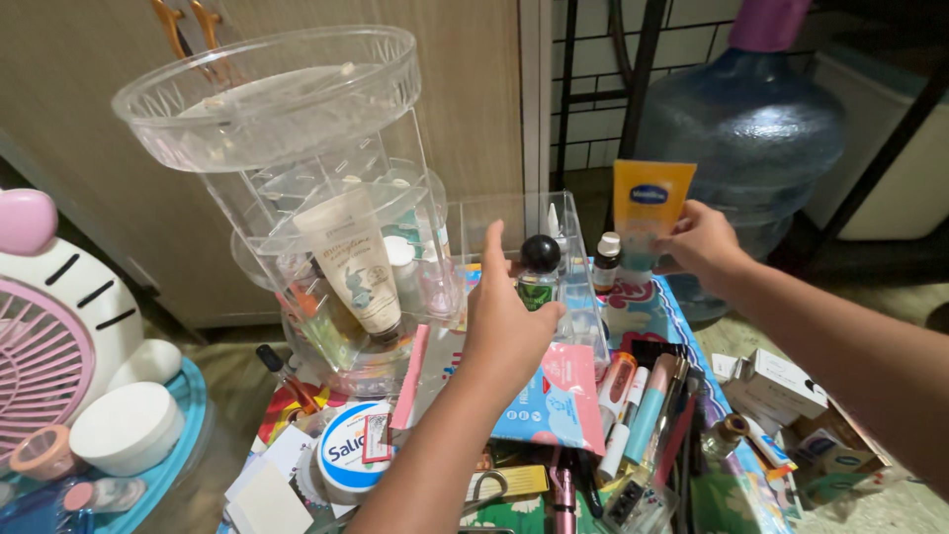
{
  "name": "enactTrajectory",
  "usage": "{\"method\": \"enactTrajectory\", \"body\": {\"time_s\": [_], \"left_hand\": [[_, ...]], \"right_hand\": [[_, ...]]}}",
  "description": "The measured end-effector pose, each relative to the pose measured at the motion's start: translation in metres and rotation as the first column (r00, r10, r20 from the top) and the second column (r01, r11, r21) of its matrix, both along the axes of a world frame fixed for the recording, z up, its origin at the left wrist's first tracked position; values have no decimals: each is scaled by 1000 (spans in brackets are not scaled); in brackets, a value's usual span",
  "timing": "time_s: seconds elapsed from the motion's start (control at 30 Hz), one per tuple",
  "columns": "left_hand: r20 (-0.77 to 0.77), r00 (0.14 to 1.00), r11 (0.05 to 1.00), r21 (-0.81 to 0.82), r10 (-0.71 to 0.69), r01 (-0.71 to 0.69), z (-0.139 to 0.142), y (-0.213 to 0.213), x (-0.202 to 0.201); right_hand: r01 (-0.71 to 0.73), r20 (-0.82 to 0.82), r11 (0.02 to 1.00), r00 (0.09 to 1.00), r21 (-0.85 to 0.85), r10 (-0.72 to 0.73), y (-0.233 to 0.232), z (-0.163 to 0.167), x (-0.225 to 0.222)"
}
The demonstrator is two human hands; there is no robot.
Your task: The person removes cosmetic bottles, tubes, and jars one at a time from a tiered rotating acrylic organizer and sets them on the table. After emptying the tiers, the person lifts the clear plastic trays off the central column and handles the top tier to take the organizer apart.
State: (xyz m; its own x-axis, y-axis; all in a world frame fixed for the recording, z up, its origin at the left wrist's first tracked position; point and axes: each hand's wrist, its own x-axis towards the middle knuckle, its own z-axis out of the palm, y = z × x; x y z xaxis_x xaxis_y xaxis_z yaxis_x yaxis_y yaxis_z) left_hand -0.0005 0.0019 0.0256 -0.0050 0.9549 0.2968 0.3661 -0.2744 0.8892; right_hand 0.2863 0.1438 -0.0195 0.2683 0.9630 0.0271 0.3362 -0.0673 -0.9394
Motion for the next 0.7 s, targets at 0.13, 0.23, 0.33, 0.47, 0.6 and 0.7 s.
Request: {"method": "enactTrajectory", "body": {"time_s": [0.13, 0.23, 0.33, 0.47, 0.6, 0.7], "left_hand": [[30, 999, 998, 60, 11, -13, -12, 5, 0], [73, 997, 997, 78, 0, -6, -18, 10, 4], [116, 993, 999, 53, -14, 7, -18, 15, 12], [46, 999, 999, 32, -7, 5, -8, 13, 28], [0, 996, 994, 53, -91, 91, 9, -1, 49], [-74, 988, 988, 66, -135, 140, 21, -9, 58]], "right_hand": [[55, 11, 996, 998, -63, -54, -1, -5, -5], [68, 15, 978, 998, -198, -67, -15, 8, -1], [19, 34, 942, 999, -336, -8, -42, 32, 6], [-330, -37, 877, 940, -350, 339, -81, 71, 3], [-622, -157, 764, 783, -171, 602, -106, 109, -20], [-584, 64, 799, 800, -143, 596, -113, 125, -38]]}}
